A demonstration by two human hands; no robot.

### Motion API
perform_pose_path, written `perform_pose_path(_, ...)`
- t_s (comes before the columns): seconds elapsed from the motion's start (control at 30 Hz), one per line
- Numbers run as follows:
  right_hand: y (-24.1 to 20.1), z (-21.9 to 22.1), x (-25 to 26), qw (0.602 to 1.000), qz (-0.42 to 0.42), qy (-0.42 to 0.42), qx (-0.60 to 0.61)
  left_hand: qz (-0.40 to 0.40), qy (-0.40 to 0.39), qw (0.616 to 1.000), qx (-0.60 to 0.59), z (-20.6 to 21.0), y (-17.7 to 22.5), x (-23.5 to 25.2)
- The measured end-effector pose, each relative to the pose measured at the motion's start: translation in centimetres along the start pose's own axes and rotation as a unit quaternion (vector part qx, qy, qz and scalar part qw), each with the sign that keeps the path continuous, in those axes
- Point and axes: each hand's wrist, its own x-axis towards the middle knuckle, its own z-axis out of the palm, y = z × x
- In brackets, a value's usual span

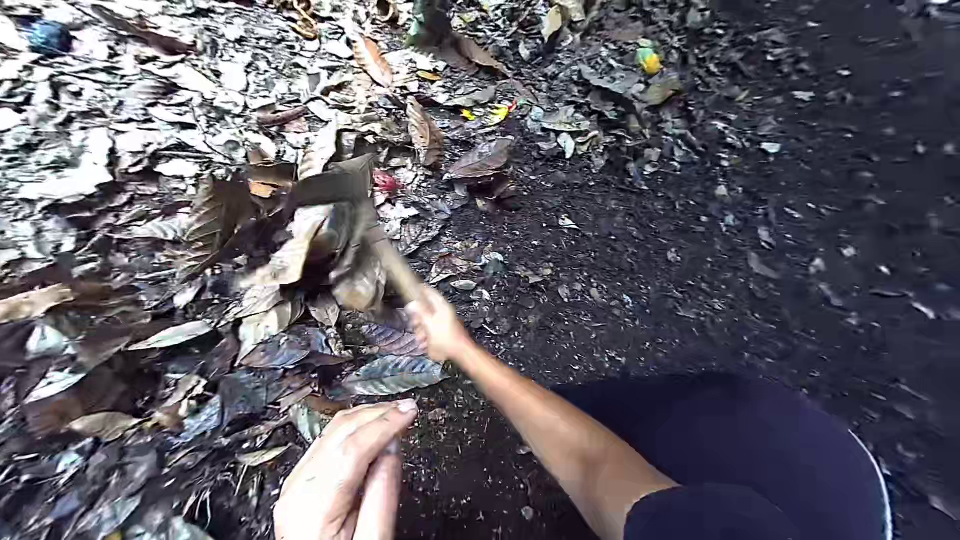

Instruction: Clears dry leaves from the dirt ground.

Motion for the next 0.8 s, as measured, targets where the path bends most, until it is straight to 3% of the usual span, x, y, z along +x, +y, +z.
perform_pose_path(0.1,3.1,-10.7,1.2,0.955,0.029,0.264,0.133,-0.004,-0.012,1.0,-0.016,-0.1,-0.3,0.0)
perform_pose_path(0.2,8.2,-18.5,1.3,0.841,-0.021,0.426,0.333,-0.006,-0.014,1.0,-0.027,-0.3,-0.3,0.0)
perform_pose_path(0.27,11.7,-19.0,0.7,0.772,-0.003,0.473,0.425,-0.013,-0.01,0.999,-0.031,-0.4,-0.5,-0.1)
perform_pose_path(0.3,13.3,-16.9,-0.1,0.764,0.03,0.475,0.436,-0.016,-0.008,0.999,-0.032,-0.3,-0.6,-0.1)
perform_pose_path(0.37,16.0,-8.7,-2.2,0.818,0.108,0.423,0.374,-0.017,-0.001,0.999,-0.031,0.2,-1.1,0.3)
perform_pose_path(0.43,16.6,1.1,-5.3,0.881,0.172,0.314,0.31,-0.01,0.001,1.0,-0.028,1.1,-1.8,1.1)
perform_pose_path(0.5,13.8,7.8,-8.4,0.929,0.235,0.152,0.242,-0.007,0.0,1.0,-0.024,1.9,-2.4,1.9)
perform_pose_path(0.57,7.0,10.4,-10.3,0.961,0.258,-0.054,0.08,-0.008,0.003,1.0,-0.009,2.5,-3.2,2.9)
perform_pose_path(0.63,0.2,10.9,-10.9,0.943,0.179,-0.256,-0.115,-0.016,0.014,1.0,0.006,2.7,-4.0,3.6)
perform_pose_path(0.67,0.4,11.6,-10.7,0.923,0.08,-0.333,-0.177,-0.022,0.021,0.999,0.013,2.6,-4.4,3.7)
perform_pose_path(0.73,2.8,13.3,-11.3,0.912,-0.064,-0.35,-0.205,-0.036,0.04,0.998,0.021,2.0,-5.1,3.5)
perform_pose_path(0.8,3.1,13.0,-12.3,0.956,-0.042,-0.263,-0.123,-0.046,0.066,0.997,0.014,1.0,-5.5,3.2)
